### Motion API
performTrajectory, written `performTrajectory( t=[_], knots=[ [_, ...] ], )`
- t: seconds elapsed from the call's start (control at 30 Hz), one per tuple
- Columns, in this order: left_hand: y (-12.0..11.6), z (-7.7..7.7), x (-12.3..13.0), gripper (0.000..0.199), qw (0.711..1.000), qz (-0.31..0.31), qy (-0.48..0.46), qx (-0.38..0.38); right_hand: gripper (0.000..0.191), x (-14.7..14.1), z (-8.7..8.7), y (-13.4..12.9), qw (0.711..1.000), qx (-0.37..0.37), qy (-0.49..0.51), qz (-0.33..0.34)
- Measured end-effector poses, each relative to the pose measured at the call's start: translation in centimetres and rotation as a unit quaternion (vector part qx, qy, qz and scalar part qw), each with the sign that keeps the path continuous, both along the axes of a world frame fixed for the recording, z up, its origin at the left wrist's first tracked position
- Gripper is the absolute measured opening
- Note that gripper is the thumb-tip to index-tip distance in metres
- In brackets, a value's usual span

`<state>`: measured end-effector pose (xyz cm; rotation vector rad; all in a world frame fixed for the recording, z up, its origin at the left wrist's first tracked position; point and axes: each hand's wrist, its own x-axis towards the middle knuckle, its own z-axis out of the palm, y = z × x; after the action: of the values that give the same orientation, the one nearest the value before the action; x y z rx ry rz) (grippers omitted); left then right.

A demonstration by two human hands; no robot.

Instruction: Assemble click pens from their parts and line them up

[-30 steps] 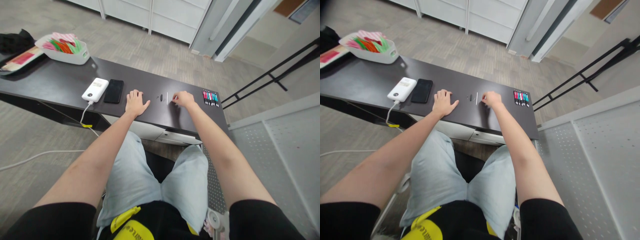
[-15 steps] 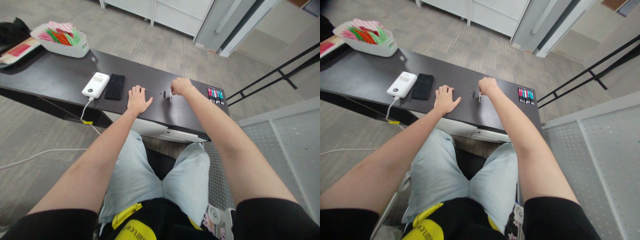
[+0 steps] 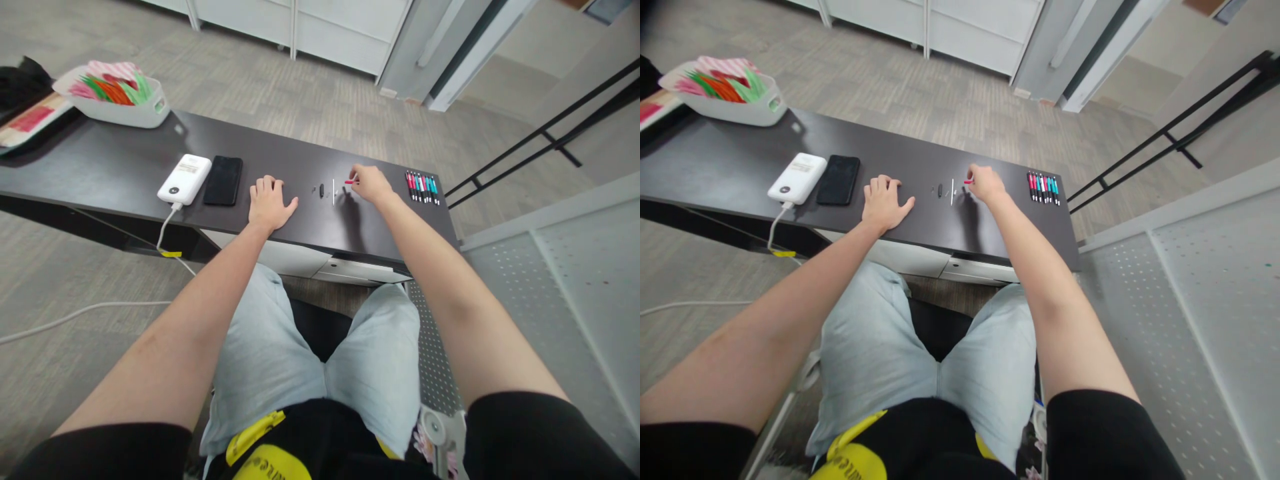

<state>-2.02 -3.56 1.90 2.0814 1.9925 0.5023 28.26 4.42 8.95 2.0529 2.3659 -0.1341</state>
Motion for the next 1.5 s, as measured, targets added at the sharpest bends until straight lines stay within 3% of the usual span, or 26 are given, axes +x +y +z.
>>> performTrajectory(
  t=[0.13,0.4,0.57,0.63,0.77,0.93,1.1,1.33,1.5],
  knots=[
    [-0.1,0.1,-0.1,0.065,1.000,-0.001,0.012,0.005,0.034,-0.2,-2.0,-2.2,0.998,-0.001,0.026,-0.058],
    [-0.4,0.5,-0.1,0.057,1.000,0.007,0.029,0.005,0.025,-0.3,-4.4,-1.4,0.992,-0.008,0.125,0.012],
    [-0.4,0.6,-0.2,0.058,0.999,0.005,0.045,0.002,0.032,-0.1,-5.0,-1.8,0.982,-0.007,0.186,0.014],
    [-0.3,0.5,-0.3,0.060,0.999,0.006,0.051,0.002,0.036,0.4,-5.2,-2.4,0.976,0.021,0.216,-0.003],
    [-0.2,0.4,-0.5,0.063,0.998,0.008,0.060,0.000,0.042,2.6,-5.8,-4.2,0.957,0.124,0.242,-0.104],
    [-0.3,0.7,-0.6,0.067,0.997,0.006,0.076,-0.002,0.039,5.0,-6.9,-5.9,0.948,0.125,0.257,-0.144],
    [-0.6,1.3,-0.4,0.067,0.996,0.016,0.083,-0.010,0.042,4.6,-7.5,-6.0,0.961,0.099,0.244,-0.084],
    [-0.5,1.2,-0.6,0.070,0.996,0.017,0.083,-0.003,0.118,3.9,-8.3,-3.4,0.970,0.058,0.221,0.085],
    [-0.1,0.3,-1.1,0.062,0.998,0.013,0.056,0.010,0.122,4.0,-8.9,-1.3,0.953,0.036,0.272,0.126]
  ],
)
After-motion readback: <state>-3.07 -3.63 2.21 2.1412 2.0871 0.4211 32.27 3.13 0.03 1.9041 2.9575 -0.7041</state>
